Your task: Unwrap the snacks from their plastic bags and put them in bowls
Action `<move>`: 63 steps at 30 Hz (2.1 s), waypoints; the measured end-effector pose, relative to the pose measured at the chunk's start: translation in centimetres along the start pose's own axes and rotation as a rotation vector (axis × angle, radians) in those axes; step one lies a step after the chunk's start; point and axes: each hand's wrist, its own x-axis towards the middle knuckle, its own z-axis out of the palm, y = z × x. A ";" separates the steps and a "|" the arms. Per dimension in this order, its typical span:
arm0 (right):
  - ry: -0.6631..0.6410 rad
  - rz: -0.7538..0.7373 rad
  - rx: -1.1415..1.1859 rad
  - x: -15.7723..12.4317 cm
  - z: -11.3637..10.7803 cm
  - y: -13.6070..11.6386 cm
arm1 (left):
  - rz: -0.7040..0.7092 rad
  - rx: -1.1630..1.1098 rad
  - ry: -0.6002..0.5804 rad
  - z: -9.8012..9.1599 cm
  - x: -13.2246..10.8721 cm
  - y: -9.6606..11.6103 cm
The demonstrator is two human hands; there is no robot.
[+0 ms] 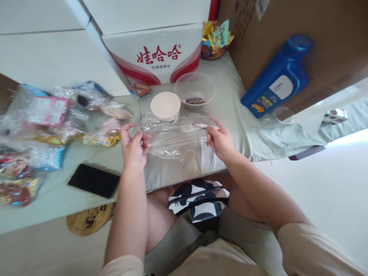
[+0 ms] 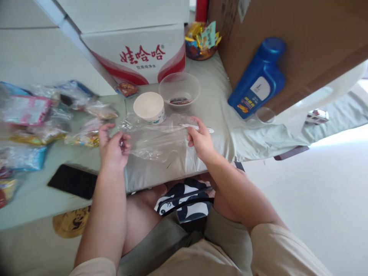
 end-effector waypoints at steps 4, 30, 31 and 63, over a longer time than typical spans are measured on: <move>-0.100 -0.007 0.053 -0.3 -0.5 -0.3 | 0.010 0.003 -0.017 0.4 0.1 -0.2; -0.017 -0.269 -0.130 -0.5 -1.4 -0.1 | 0.070 0.055 -0.070 -0.8 0.5 -1.2; -0.038 -0.294 -0.163 -0.5 -1.5 0.0 | 0.072 0.077 -0.064 -0.8 0.6 -1.2; -0.558 0.093 -0.267 -0.6 -1.6 0.8 | -0.139 0.493 -0.692 -0.3 -0.9 -1.4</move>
